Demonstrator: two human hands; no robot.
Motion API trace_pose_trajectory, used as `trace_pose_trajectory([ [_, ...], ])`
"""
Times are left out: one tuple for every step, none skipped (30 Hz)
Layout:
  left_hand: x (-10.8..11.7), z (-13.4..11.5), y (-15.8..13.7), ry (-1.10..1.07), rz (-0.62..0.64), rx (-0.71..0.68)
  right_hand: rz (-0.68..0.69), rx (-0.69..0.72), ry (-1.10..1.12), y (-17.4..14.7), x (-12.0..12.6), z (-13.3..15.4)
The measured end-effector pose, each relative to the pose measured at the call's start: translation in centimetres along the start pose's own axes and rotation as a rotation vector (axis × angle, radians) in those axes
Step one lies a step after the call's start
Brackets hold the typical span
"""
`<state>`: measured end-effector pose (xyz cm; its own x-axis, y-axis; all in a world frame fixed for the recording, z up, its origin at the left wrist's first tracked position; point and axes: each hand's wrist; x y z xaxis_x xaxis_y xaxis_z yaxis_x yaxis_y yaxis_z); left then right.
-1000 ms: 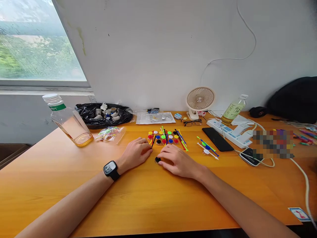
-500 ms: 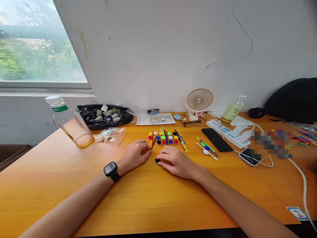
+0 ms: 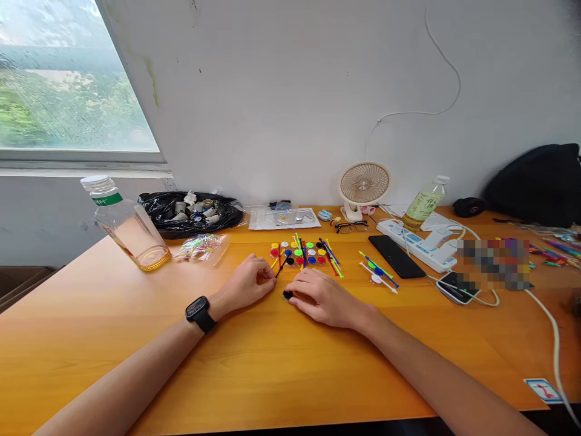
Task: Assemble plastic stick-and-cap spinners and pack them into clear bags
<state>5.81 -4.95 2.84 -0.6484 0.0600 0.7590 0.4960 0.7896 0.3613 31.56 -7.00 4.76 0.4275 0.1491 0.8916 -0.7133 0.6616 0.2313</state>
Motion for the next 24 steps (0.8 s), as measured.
trace_pose_trajectory([
  [0.1, 0.0, 0.0, -0.005, 0.008, 0.004, 0.001, 0.001, -0.002, 0.0, 0.0, 0.0],
  [0.2, 0.1, 0.0, -0.013, 0.015, 0.009, 0.002, 0.003, -0.005, 0.0, 0.0, 0.0],
  [0.3, 0.2, 0.0, -0.021, 0.024, 0.012, 0.004, 0.005, -0.008, 0.0, 0.0, 0.0],
  [0.4, 0.3, 0.1, -0.027, 0.032, 0.013, 0.004, 0.007, -0.011, 0.0, 0.0, -0.1],
  [0.5, 0.3, 0.1, -0.03, 0.04, 0.012, 0.003, 0.009, -0.013, 0.1, 0.0, -0.1],
  [0.6, 0.4, 0.1, -0.034, 0.049, 0.011, 0.001, 0.011, -0.014, 0.1, 0.0, -0.1],
  [0.7, 0.5, 0.1, -0.037, 0.056, 0.011, -0.002, 0.014, -0.014, 0.1, 0.0, 0.0],
  [0.8, 0.5, 0.1, -0.042, 0.06, 0.012, -0.006, 0.016, -0.011, 0.1, 0.0, 0.0],
  [0.9, 0.6, 0.1, -0.047, 0.062, 0.015, -0.013, 0.016, -0.009, 0.1, -0.1, 0.0],
  [1.0, 0.6, 0.1, -0.051, 0.058, 0.018, -0.02, 0.015, -0.007, 0.1, -0.2, 0.0],
  [1.1, 0.7, 0.0, -0.053, 0.048, 0.021, -0.028, 0.014, -0.006, 0.1, -0.3, -0.1],
  [1.2, 0.7, 0.0, -0.053, 0.033, 0.023, -0.039, 0.013, -0.007, 0.1, -0.5, -0.1],
  [1.3, 0.7, 0.0, -0.053, 0.013, 0.026, -0.055, 0.014, -0.007, 0.1, -0.6, -0.2],
  [1.4, 0.8, 0.0, -0.062, -0.002, 0.028, -0.081, 0.013, -0.003, 0.1, -0.8, -0.3],
  [1.5, 0.9, 0.0, -0.081, -0.014, 0.031, -0.118, 0.011, 0.006, 0.1, -0.9, -0.4],
  [1.5, 1.0, -0.1, -0.11, -0.024, 0.033, -0.168, 0.001, 0.022, 0.1, -0.9, -0.5],
  [1.5, 1.0, -0.1, -0.146, -0.03, 0.03, -0.23, -0.018, 0.043, 0.1, -0.9, -0.5],
  [1.5, 1.1, -0.1, -0.183, -0.036, 0.024, -0.302, -0.047, 0.064, 0.2, -0.8, -0.6],
  [1.5, 1.1, -0.2, -0.216, -0.041, 0.015, -0.375, -0.081, 0.086, 0.2, -0.6, -0.6],
  [1.4, 1.0, -0.2, -0.242, -0.047, 0.007, -0.439, -0.118, 0.108, 0.3, -0.4, -0.7],
  [1.4, 0.8, -0.3, -0.263, -0.051, 0.0, -0.488, -0.151, 0.134, 0.3, -0.2, -0.7],
  [1.3, 0.6, -0.3, -0.279, -0.053, -0.004, -0.512, -0.178, 0.171, 0.4, 0.0, -0.7],
  [1.2, 0.4, -0.3, -0.292, -0.051, -0.008, -0.51, -0.201, 0.223, 0.5, 0.1, -0.7],
  [1.2, 0.0, -0.4, -0.303, -0.045, -0.013, -0.486, -0.227, 0.289, 0.6, 0.2, -0.8],
])
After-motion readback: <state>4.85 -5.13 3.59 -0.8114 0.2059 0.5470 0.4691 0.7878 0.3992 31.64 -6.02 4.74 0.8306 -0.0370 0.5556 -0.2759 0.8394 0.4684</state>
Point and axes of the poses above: each hand's wrist, its own y-axis towards the middle knuckle, its own x-axis out of the back of the hand, z = x × y, and after that the axes turned 7 degrees about -x, right-handed
